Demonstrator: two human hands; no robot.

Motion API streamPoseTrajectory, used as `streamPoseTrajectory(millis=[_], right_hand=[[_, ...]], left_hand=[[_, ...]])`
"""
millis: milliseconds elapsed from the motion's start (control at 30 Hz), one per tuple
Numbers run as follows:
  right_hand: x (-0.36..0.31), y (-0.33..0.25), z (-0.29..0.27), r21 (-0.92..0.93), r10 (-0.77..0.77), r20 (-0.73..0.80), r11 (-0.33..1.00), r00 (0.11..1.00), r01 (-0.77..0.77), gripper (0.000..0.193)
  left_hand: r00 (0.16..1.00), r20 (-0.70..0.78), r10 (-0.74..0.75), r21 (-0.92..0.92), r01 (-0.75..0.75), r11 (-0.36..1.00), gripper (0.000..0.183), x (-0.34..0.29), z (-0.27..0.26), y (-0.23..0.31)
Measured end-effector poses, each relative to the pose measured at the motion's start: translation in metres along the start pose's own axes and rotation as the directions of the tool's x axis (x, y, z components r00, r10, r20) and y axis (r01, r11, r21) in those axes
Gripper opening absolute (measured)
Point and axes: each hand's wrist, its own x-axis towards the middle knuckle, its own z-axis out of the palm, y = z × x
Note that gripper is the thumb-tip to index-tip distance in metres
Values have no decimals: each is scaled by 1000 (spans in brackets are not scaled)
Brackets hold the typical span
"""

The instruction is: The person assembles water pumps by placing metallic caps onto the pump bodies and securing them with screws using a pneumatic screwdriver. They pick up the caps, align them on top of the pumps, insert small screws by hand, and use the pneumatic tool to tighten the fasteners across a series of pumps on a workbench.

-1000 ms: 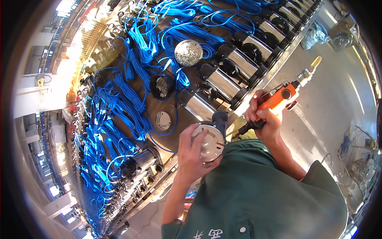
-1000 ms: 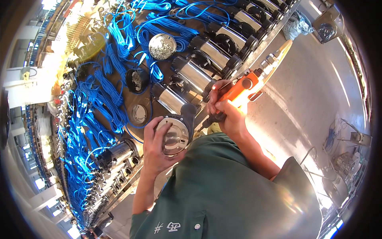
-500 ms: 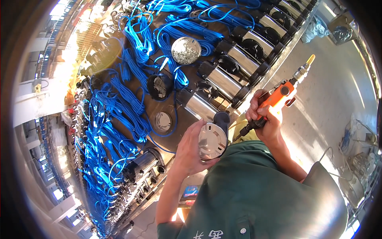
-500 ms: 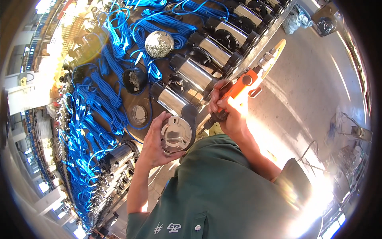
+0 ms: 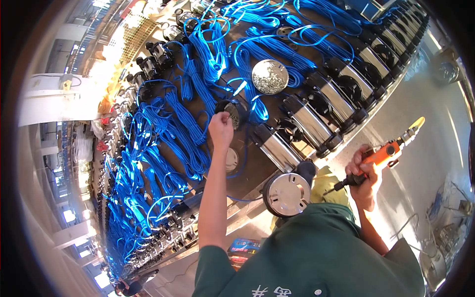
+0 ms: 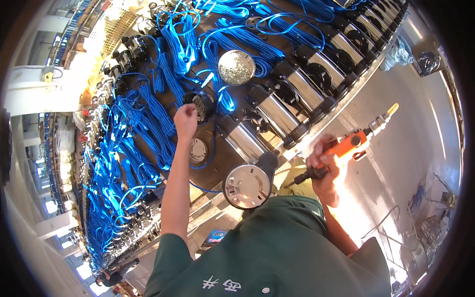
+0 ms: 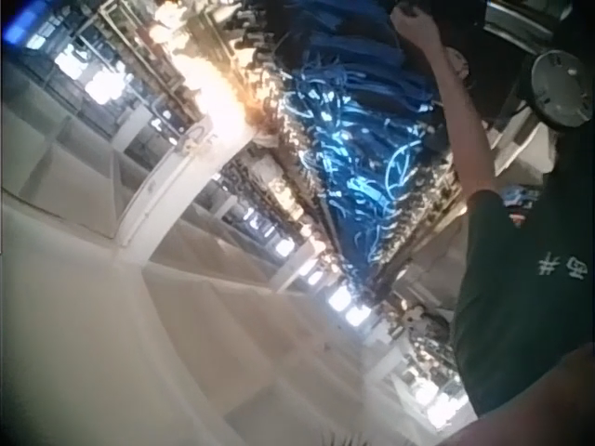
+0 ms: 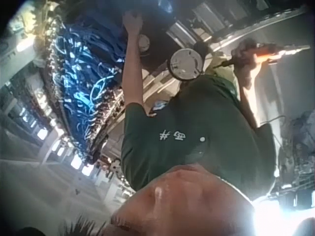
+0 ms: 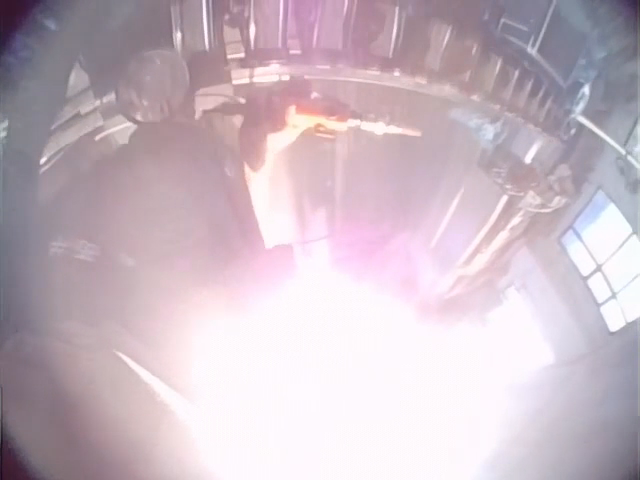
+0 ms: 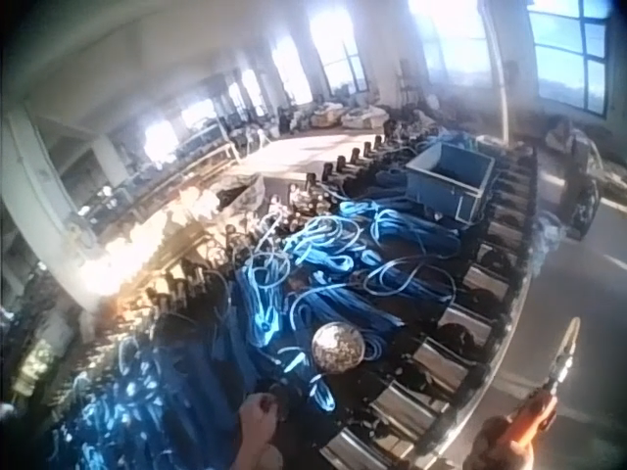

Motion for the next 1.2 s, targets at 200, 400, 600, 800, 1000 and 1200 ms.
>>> streamPoseTrajectory(millis=[200, 400, 600, 800, 1000, 1200], right_hand=[[-4, -7, -13, -59, -69, -50, 996, 996, 66, 38], [0, -9, -24, -39, -52, -102, 998, 993, 48, 39], [4, -10, -21, -3, -42, -76, 999, 996, 42, 39], [1, -12, -16, 11, -27, -59, 1000, 998, 27, 38], [-2, -26, 7, 48, -153, 1, 987, 988, 152, 38], [1, -46, 72, 219, -408, 329, 910, 852, 352, 32]], left_hand=[[936, 249, -249, 500, 96, 861, 19, 45, 51, -18], [806, 301, -510, -104, 559, 823, 18, 43, 35, -43], [629, 655, -419, -706, 707, -44, 25, 37, 5, -76], [668, 631, -395, -762, 629, -154, 25, 27, 1, -60], [735, 614, -287, -778, 626, -59, 23, 10, -18, -5], [681, 714, -162, -700, 686, -198, 24, -47, -78, 134]])
